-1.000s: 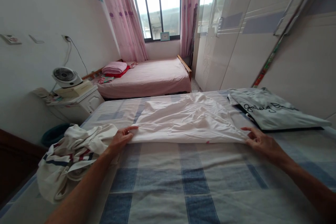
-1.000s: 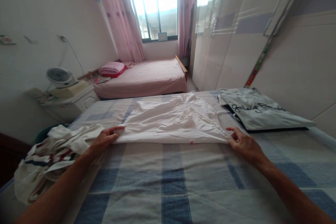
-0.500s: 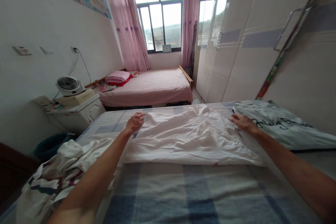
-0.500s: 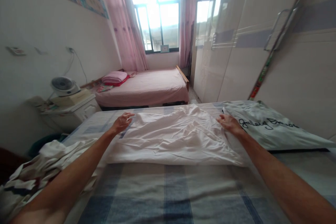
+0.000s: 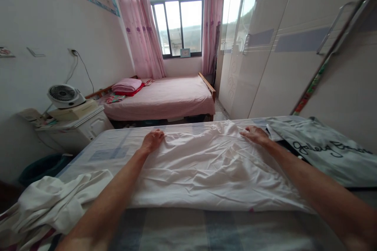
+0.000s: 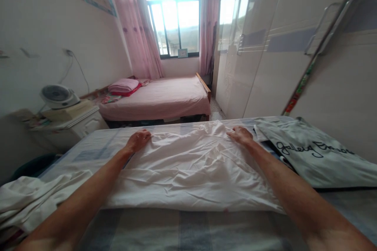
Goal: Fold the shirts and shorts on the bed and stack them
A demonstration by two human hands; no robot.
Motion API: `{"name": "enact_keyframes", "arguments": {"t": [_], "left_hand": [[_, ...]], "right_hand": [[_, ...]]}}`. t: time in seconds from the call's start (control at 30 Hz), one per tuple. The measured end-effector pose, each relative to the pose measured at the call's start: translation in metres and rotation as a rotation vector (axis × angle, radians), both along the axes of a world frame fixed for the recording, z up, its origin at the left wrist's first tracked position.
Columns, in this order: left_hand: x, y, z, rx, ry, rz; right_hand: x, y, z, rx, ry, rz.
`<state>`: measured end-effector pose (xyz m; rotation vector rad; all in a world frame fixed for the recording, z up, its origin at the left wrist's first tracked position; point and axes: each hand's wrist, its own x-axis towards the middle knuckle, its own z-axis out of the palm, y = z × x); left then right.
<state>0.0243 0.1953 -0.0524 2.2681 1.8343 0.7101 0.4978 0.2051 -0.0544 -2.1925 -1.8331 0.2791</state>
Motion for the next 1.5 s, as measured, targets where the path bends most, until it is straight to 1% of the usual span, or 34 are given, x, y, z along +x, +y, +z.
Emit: {"name": "enact_keyframes", "arguments": {"t": [0.07,0.13,0.2,0.23,0.27,0.33,0.43,0.5,0.53,0.6,0.63,0.7,0.77,0.83,0.9,0.93,1.0,1.07,1.1,1.17,1.2,1.27,1.37,1.43,1.5], "left_hand": [[-0.004,-0.003,0.006,0.012,-0.07,0.009],[-0.01,-0.007,0.014,-0.011,-0.288,0.049],[-0.017,-0.01,0.023,-0.039,-0.523,0.117],[-0.02,-0.01,0.026,-0.044,-0.596,0.151],[-0.022,-0.008,0.028,-0.034,-0.616,0.182],[-0.023,-0.001,0.028,0.02,-0.571,0.272],[-0.021,0.016,0.02,0.108,-0.473,0.445],[-0.019,0.023,0.014,0.113,-0.44,0.509],[-0.019,0.023,0.011,0.106,-0.428,0.518],[-0.019,0.016,0.008,0.1,-0.349,0.484],[-0.02,0.008,0.008,0.105,-0.286,0.427],[-0.023,-0.018,0.009,0.116,-0.157,0.245],[-0.027,-0.054,0.011,0.102,-0.086,0.045],[-0.032,-0.093,0.012,0.041,-0.033,-0.104],[-0.038,-0.13,0.012,-0.018,0.069,-0.242],[-0.041,-0.146,0.01,-0.028,0.128,-0.293],[-0.045,-0.171,0.005,0.006,0.251,-0.363],[-0.047,-0.186,-0.001,0.09,0.357,-0.387],[-0.047,-0.189,-0.003,0.131,0.403,-0.384],[-0.045,-0.19,-0.005,0.187,0.483,-0.349],[-0.043,-0.189,-0.005,0.2,0.52,-0.319],[-0.038,-0.184,0.0,0.215,0.581,-0.255],[-0.033,-0.18,0.011,0.264,0.619,-0.187],[-0.032,-0.183,0.017,0.308,0.617,-0.186],[-0.033,-0.191,0.02,0.308,0.604,-0.223]], "right_hand": [[-0.003,0.002,0.002,0.027,0.018,0.012],[-0.004,0.004,0.007,0.133,0.09,-0.006],[-0.006,0.007,0.014,0.231,0.164,-0.041],[-0.008,0.009,0.018,0.259,0.187,-0.053],[-0.01,0.012,0.021,0.277,0.201,-0.053],[-0.015,0.019,0.027,0.32,0.217,-0.044],[-0.025,0.031,0.03,0.356,0.228,-0.031],[-0.03,0.037,0.028,0.333,0.224,-0.029],[-0.031,0.037,0.026,0.317,0.221,-0.031],[-0.029,0.032,0.022,0.286,0.213,-0.04],[-0.026,0.025,0.02,0.272,0.208,-0.04],[-0.014,0.003,0.016,0.253,0.2,-0.025],[0.0,-0.03,0.013,0.252,0.196,0.017],[0.012,-0.07,0.011,0.258,0.191,0.033],[0.02,-0.111,0.009,0.223,0.197,0.023],[0.022,-0.131,0.009,0.196,0.207,0.033],[0.024,-0.165,0.005,0.171,0.204,0.121],[0.023,-0.188,-0.001,0.196,0.13,0.268],[0.023,-0.195,-0.005,0.222,0.065,0.342],[0.021,-0.2,-0.013,0.289,-0.081,0.443],[0.02,-0.199,-0.016,0.331,-0.147,0.465],[0.019,-0.192,-0.016,0.428,-0.247,0.466],[0.02,-0.182,-0.005,0.579,-0.31,0.427],[0.024,-0.182,0.003,0.663,-0.314,0.424],[0.029,-0.189,0.007,0.695,-0.309,0.459]]}}
